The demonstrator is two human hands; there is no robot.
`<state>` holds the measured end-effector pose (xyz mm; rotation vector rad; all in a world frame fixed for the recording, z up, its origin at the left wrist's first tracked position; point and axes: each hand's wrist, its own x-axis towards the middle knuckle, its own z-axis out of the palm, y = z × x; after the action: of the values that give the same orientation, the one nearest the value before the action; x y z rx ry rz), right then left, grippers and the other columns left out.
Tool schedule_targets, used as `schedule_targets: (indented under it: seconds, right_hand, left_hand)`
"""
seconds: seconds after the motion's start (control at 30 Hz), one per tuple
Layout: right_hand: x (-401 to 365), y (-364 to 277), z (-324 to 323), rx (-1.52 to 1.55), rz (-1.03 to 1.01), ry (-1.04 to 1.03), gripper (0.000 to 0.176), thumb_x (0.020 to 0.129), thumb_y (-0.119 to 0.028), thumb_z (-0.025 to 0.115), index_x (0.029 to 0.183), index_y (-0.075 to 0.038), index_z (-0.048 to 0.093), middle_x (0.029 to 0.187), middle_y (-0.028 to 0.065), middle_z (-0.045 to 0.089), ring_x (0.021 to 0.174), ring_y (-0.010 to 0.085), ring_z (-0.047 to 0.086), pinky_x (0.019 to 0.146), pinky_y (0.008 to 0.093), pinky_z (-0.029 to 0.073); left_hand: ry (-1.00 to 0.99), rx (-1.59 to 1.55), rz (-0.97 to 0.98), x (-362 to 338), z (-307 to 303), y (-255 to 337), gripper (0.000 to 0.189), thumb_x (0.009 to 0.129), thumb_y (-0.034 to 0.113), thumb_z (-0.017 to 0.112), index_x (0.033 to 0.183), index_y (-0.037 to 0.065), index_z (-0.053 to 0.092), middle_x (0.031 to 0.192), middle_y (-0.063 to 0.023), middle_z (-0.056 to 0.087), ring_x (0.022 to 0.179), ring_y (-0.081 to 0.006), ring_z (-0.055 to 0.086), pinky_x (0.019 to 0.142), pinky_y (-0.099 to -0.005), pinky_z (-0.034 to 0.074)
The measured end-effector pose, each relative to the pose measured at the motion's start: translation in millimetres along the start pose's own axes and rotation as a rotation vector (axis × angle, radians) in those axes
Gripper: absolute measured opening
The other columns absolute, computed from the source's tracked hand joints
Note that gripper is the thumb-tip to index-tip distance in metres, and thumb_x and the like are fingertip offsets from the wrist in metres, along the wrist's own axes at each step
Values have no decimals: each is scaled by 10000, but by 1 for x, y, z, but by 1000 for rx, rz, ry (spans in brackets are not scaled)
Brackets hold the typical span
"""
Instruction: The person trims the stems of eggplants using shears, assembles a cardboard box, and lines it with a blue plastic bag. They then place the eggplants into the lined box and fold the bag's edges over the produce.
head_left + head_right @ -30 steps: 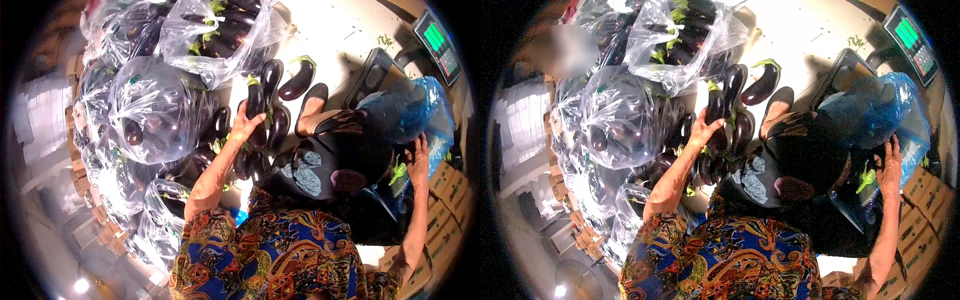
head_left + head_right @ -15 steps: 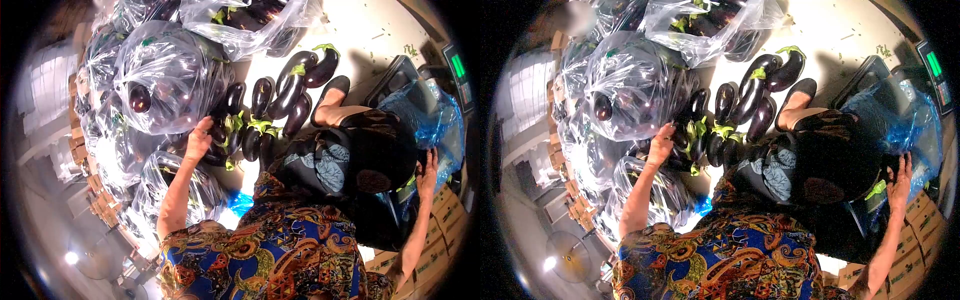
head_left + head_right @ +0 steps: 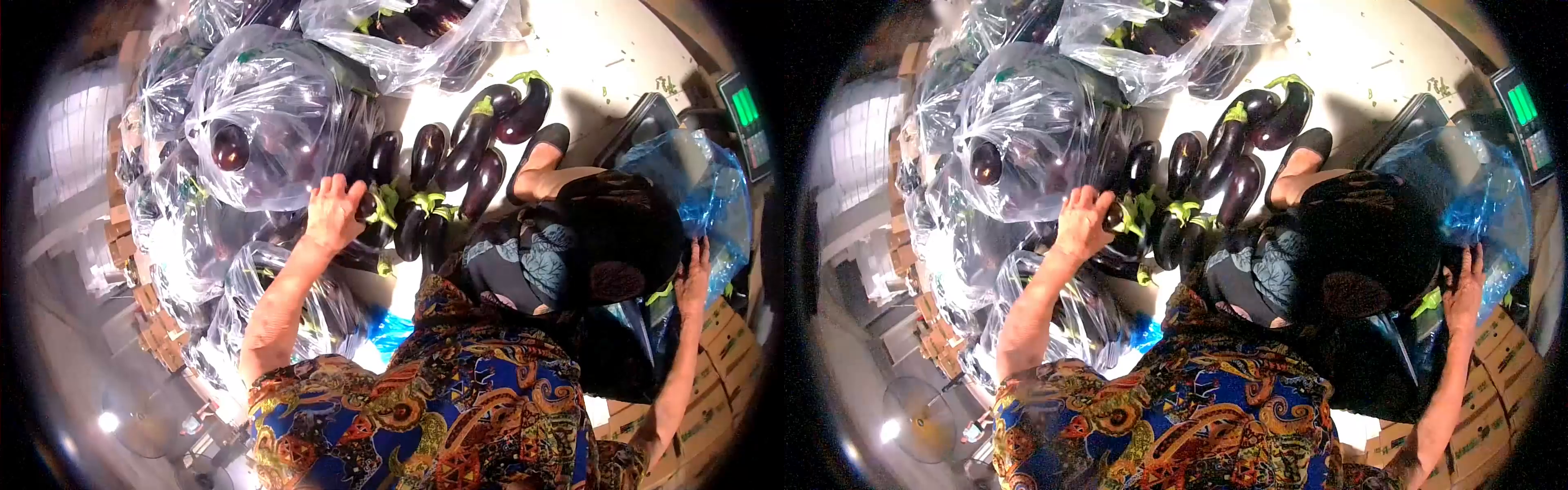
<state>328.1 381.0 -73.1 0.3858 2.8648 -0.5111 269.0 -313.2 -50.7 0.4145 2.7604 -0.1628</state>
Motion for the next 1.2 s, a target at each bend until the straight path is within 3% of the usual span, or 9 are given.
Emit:
schedule_targets:
  seconds: [0.17,0.43,0.57,0.63,0.67,0.83,0.93,1.07,1.2]
  right_hand:
    - [-3,-30,-12,508,313,-69,493,939,-67,501,1417,-126,397,1505,50,293,1259,249,428,869,290,447]
    - [-13,-21,-2,-246,-199,79,770,721,167,528,1411,-144,387,1521,104,255,1284,318,402,946,361,457]
    - [-6,-26,-2,-356,-240,139,694,741,57,673,1364,-117,422,1462,193,325,1278,390,396,994,411,422]
    - [-5,-31,0,-284,-251,175,629,731,-3,708,1307,-80,467,1423,218,362,1268,423,392,1026,439,391]
    - [-6,-34,-4,-262,-158,122,613,738,-31,713,1298,-82,471,1404,223,379,1263,426,394,1025,447,392]
    - [-13,-54,-37,-184,84,21,553,821,-180,656,1315,-58,440,1346,199,453,1187,397,472,983,444,420]
    - [-14,-57,-39,-191,123,21,484,820,-213,647,1261,-68,506,1274,138,513,1137,359,513,926,427,462]
    - [-12,-65,-38,-131,30,102,432,826,-224,638,1214,-64,536,1191,134,553,1102,343,535,902,425,471]
    - [-13,-67,-45,-6,-31,206,392,846,-244,630,1180,-49,570,1107,176,601,1070,360,557,889,430,471]
  left_hand:
    - [-84,-354,-89,51,-28,3,570,594,252,757,1108,130,542,1006,-149,571,973,-370,582,850,-442,490]
    - [-70,-1537,-405,117,66,3,840,682,229,838,1342,-44,394,1227,-177,582,1116,-232,561,962,-329,433]
    - [-305,-305,-79,97,164,-13,500,732,305,729,1098,-13,606,1072,-215,640,1029,-318,622,875,-383,493]
    - [-122,-358,-535,82,176,19,151,788,242,580,794,161,707,782,-46,687,731,-237,659,603,-347,486]
    - [-219,202,16,80,158,20,138,749,250,615,819,177,710,679,-64,662,589,-240,633,553,-367,469]
    - [-161,31,280,61,170,16,569,730,200,579,1265,23,500,827,-127,639,767,-321,608,751,-469,416]
    - [-72,-142,472,38,134,29,198,763,209,555,876,53,509,831,-165,576,780,-374,551,701,-495,387]
    - [124,-375,513,18,66,45,125,779,55,552,896,14,562,845,-167,563,823,-390,532,747,-481,425]
    - [409,-826,-9,16,8,24,159,866,150,623,919,4,587,826,-96,588,777,-210,558,702,-360,467]
